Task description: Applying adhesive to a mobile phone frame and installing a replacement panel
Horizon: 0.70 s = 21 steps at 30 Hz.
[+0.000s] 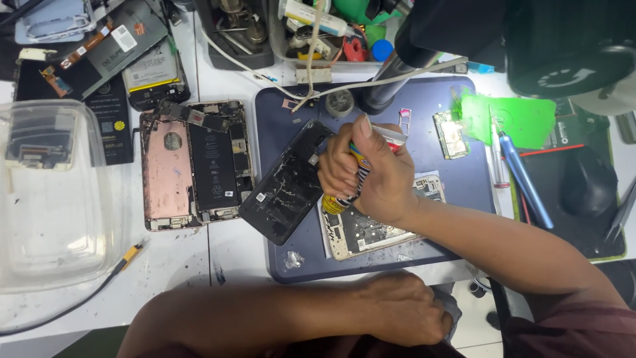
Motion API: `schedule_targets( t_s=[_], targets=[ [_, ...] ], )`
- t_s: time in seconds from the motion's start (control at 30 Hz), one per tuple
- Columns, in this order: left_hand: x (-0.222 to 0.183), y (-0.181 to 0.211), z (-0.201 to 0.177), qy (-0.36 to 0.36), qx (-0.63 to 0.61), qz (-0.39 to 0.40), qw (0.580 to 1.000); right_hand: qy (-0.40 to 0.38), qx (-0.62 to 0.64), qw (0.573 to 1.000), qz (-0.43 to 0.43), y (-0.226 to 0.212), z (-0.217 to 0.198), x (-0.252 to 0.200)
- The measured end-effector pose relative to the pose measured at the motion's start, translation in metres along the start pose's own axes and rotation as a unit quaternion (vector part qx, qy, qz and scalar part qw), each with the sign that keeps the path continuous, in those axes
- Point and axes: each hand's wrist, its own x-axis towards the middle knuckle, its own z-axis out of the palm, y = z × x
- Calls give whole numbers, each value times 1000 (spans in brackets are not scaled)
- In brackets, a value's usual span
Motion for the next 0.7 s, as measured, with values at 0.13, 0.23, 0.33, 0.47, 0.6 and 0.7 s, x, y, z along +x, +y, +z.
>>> schedule_targets(
  t_s=[0.13,0.23,0.33,0.47,0.6,0.7],
  targets=[
    [1,0,-3,-24,-31,-4,999,-21,-9,1000,-1,1,0,2],
    [1,-1,-4,-27,-34,-1,999,-17,-10,1000,-4,0,-2,1],
    [0,-1,0,-22,-27,-3,999,-31,-8,999,14,0,-2,0],
    [0,1,13,5,-19,-3,1000,-19,6,1000,7,2,-2,2],
    [1,-1,-4,-31,-27,-4,999,-16,-3,1000,7,4,-5,3],
    [1,0,-2,-35,-23,-4,999,-37,-11,999,4,2,-5,4]
  ],
)
